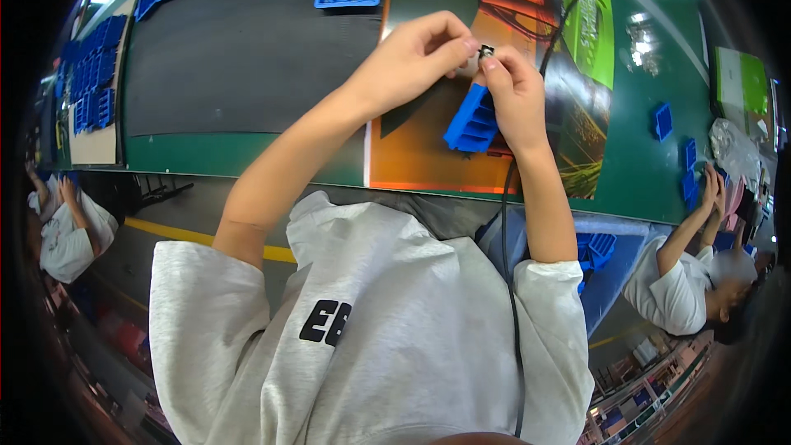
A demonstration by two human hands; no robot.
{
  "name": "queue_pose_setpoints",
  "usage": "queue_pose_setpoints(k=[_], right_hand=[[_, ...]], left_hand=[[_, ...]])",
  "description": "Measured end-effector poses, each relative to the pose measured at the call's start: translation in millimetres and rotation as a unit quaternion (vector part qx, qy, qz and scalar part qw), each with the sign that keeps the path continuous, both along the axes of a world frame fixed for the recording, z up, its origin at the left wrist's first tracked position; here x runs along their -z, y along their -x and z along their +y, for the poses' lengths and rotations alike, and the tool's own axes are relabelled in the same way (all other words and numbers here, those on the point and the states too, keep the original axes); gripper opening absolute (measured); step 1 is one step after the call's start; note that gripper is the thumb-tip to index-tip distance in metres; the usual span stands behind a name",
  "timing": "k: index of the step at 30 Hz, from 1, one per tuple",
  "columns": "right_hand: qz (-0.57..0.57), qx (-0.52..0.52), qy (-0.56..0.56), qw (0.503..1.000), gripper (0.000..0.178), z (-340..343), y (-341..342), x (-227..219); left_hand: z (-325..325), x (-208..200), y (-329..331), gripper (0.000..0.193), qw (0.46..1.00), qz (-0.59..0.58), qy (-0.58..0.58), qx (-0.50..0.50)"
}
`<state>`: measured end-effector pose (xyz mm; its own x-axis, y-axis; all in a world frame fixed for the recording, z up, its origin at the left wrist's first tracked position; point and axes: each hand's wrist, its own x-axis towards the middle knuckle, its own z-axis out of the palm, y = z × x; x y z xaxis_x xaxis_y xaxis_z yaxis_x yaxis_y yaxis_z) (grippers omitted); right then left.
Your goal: Assembling small metal components into blue plastic trays on a factory production line.
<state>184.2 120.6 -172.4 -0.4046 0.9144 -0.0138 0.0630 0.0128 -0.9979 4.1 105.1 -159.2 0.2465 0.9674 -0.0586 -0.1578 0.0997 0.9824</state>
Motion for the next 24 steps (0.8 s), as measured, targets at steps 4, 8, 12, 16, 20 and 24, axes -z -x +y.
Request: queue_pose_setpoints(k=[4,8,12,16,20,24], right_hand=[[-0.001,0.008,-0.007,1.000,0.017,-1,1,1],[-0.076,-0.040,-0.027,0.996,0.014,4,1,-5],[-0.145,-0.074,-0.040,0.986,0.019,9,-2,-7],[-0.173,-0.085,-0.044,0.980,0.019,10,-4,-9],[-0.174,-0.089,-0.052,0.979,0.018,9,-5,-9],[-0.173,-0.084,-0.058,0.980,0.018,10,-5,-8]], left_hand=[[1,2,1,0.018,1.000,0.012,-0.003,0.008],[2,2,2,0.016,0.998,0.047,-0.034,-0.013],[6,1,13,0.018,0.995,0.087,0.005,0.051],[9,2,19,0.019,0.992,0.088,0.023,0.091],[9,-2,20,0.019,0.990,0.087,0.032,0.108],[8,-4,21,0.016,0.989,0.084,0.055,0.108]])
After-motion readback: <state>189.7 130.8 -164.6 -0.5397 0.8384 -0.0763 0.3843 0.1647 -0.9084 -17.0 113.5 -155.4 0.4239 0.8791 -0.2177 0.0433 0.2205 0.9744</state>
